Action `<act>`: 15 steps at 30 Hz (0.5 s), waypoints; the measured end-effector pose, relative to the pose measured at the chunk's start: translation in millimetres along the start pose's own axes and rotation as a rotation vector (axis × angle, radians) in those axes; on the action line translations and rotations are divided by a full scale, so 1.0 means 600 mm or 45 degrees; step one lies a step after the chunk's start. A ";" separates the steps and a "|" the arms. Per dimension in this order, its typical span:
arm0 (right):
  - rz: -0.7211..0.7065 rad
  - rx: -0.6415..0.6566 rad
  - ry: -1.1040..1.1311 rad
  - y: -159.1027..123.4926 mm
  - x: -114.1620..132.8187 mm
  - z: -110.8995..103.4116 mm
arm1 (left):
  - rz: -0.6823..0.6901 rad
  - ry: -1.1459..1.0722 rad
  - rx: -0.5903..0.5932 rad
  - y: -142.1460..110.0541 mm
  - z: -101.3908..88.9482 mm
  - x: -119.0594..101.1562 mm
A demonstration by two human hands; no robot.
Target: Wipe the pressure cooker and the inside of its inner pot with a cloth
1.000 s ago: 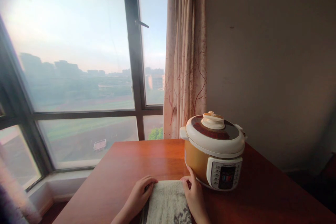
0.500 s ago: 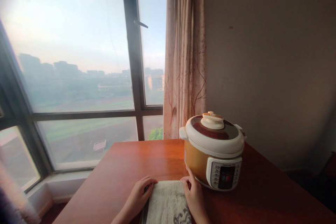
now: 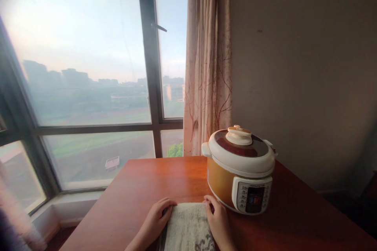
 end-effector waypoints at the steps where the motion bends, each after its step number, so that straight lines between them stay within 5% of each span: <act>1: 0.002 0.004 -0.003 0.000 0.000 0.000 | 0.000 -0.001 0.003 0.000 0.001 0.001; 15: -0.037 -0.046 0.054 -0.002 -0.005 0.001 | -0.007 -0.003 0.018 0.000 0.002 0.001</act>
Point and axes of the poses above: each hand's wrist, its own y-axis towards the middle knuckle, its own z-axis out of the palm, x = y × z, the point moved 9 cm from there along y, towards the middle knuckle, and after that the axes turned 7 degrees about -y, right-handed, at the moved point
